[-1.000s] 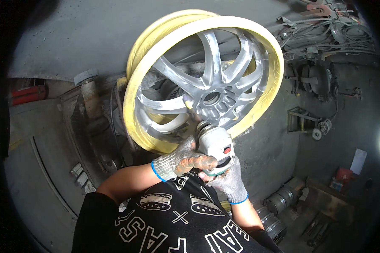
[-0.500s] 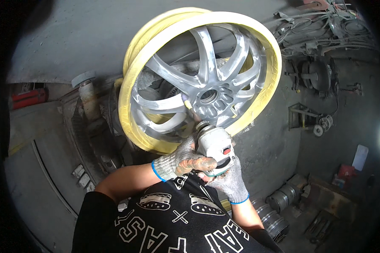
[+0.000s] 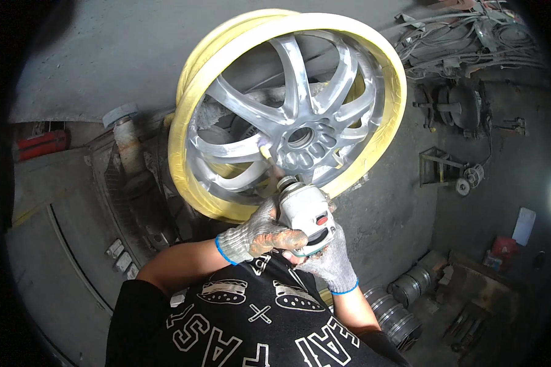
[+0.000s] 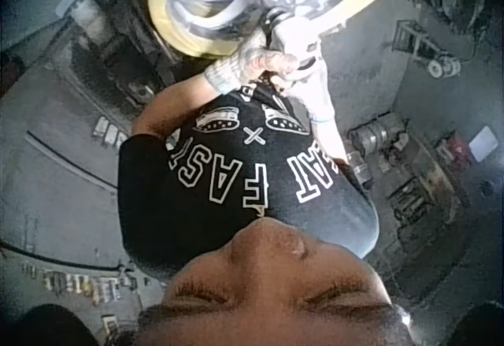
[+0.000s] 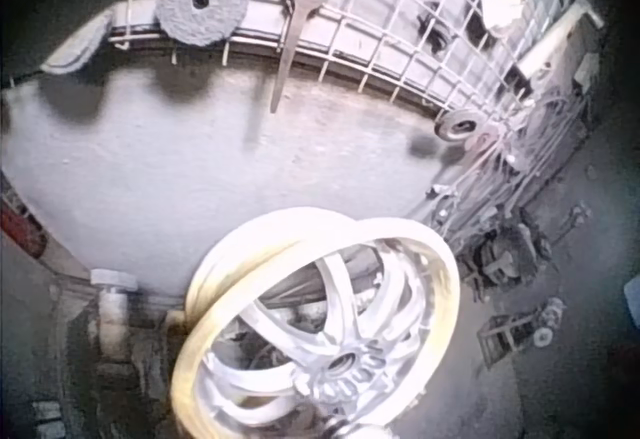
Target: The person uses a die grinder to sand the inner spokes of a silver car wheel mounted on a rack, then handles several pieces of purple abrasive material and cuts one using scissors.
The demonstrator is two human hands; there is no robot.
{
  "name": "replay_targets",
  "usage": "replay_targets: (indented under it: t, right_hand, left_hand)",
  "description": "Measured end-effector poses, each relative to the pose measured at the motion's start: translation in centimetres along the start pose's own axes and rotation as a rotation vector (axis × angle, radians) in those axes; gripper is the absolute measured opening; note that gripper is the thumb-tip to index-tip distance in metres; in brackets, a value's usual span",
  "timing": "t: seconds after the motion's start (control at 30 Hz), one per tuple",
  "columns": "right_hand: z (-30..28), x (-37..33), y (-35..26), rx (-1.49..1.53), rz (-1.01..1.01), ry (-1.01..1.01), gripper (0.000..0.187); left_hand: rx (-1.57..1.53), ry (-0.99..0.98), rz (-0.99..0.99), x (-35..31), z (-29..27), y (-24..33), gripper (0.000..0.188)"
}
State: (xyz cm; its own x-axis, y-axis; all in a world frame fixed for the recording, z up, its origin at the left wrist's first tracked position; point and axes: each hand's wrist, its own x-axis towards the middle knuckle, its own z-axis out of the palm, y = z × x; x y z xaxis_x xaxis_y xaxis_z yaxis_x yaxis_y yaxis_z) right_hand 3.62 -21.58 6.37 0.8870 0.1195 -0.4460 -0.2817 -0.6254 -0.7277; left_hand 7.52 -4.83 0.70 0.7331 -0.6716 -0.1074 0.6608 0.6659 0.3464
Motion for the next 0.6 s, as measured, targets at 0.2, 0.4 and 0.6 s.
replay_targets:
  t: [0.2, 0.4, 0.6]
  right_hand:
    - [0.2, 0.6, -0.8, 0.103, -0.027, 0.061, 0.094]
    - [0.3, 0.6, -0.8, 0.033, -0.070, 0.045, 0.088]
    - [0.3, 0.9, -0.4, 0.027, -0.086, -0.083, 0.097]
  left_hand:
    - [-0.010, 0.017, 0.032, 0.4, -0.1, 0.5, 0.069]
    - [0.100, 0.035, 0.109, 0.4, -0.6, 0.2, 0.081]
    - [0.110, 0.058, 0.124, -0.6, -1.6, -1.2, 0.087]
